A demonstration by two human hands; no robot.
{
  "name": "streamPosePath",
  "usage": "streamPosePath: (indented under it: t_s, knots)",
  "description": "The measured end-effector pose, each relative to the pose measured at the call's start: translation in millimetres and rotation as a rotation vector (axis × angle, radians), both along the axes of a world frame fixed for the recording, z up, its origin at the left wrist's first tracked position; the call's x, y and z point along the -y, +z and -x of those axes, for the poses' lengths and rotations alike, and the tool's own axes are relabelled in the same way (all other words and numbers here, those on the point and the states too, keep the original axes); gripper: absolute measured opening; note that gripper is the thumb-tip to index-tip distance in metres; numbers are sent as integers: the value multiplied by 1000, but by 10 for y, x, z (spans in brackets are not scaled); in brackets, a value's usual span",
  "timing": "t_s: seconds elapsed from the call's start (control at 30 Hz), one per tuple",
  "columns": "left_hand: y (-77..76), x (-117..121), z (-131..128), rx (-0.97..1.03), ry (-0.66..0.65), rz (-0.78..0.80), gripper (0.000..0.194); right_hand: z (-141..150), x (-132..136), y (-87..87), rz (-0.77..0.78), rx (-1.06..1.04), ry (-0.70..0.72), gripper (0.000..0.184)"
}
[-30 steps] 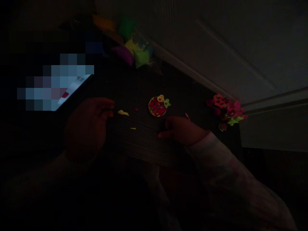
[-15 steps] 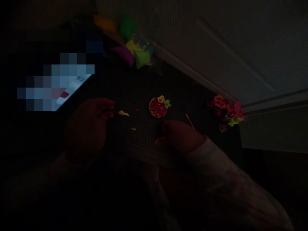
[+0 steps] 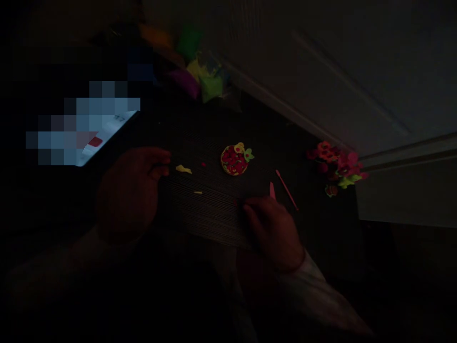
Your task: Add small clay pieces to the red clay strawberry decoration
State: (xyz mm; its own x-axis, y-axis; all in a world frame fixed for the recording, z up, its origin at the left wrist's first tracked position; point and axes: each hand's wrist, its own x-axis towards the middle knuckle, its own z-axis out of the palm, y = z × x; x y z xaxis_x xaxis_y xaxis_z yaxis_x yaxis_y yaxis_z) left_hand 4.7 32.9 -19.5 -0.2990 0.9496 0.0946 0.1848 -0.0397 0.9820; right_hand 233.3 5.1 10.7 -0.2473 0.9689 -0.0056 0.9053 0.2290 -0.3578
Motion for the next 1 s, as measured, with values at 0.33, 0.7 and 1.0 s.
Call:
streamPosePath:
  t_s: [0.33,0.7,1.0]
  knots:
    - [8,-12,-11,17,7,24,26,133,-18,-92,-78,60,110,16]
    - [34,-13,-6,30,-5,57,26,65,133,-74,-163,0,68,13]
    - [25,10,26,103,3,111,24,6,-80,-114,-61,-140,89,18]
